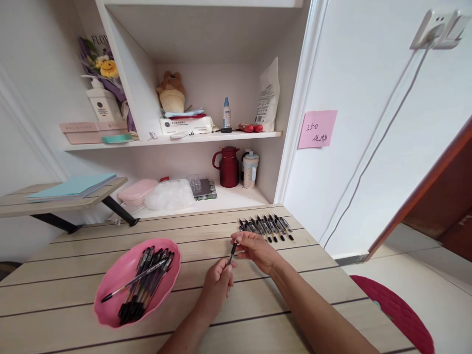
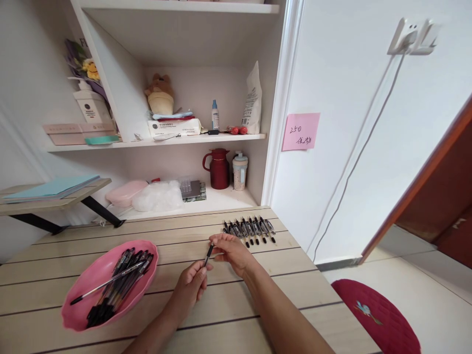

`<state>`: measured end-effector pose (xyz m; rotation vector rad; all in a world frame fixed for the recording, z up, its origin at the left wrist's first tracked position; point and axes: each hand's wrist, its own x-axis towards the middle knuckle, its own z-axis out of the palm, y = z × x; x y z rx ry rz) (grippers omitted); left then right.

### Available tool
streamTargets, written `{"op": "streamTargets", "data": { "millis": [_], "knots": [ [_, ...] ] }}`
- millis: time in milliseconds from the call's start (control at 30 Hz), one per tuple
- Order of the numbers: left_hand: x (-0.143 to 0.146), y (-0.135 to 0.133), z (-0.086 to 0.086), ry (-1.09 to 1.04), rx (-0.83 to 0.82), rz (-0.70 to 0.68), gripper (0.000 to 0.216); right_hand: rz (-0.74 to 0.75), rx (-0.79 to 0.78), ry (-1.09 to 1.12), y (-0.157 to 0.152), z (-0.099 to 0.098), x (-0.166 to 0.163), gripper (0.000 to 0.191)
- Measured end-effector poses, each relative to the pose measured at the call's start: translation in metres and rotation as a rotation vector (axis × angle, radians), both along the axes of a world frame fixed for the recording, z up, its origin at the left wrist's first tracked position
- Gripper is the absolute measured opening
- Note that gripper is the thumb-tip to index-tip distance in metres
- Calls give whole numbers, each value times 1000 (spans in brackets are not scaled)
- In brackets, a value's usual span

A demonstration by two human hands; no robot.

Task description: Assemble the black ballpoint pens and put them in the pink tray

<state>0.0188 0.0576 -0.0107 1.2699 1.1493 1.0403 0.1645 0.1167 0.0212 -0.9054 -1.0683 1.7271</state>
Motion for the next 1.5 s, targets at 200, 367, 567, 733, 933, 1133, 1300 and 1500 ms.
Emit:
{"op": "streamTargets", "data": {
  "millis": [200,367,567,733,933,1133,1300,1500],
  "knots": [
    [0,-1,0,-7,-5,3,31,-18,8,-27,-2,2,0,31],
    [1,-1,2,-12,-6,7,30,14,-1,-2,-2,1,-1,31],
    [0,0,0,-19,6,5,30,12,-7,12,-1,0,0,32],
    [0,1,0,-29,-12,0,33,-37,8,-41,1,-3,0,33],
    [-1,-4,10,-84,-118,54,36,-320,197,-380,27,3,23,26],
    [-1,-5,13,-134,-131,73,35,-346,540,-1390,47,3,20,13],
    [-3,-1,8,-200,-136,64,36,-265,583,-1492,44,-5,-12,18],
    [-5,1,5,-269,-149,50,34,-255,558,-1418,38,-11,-19,23]
  ]
}}
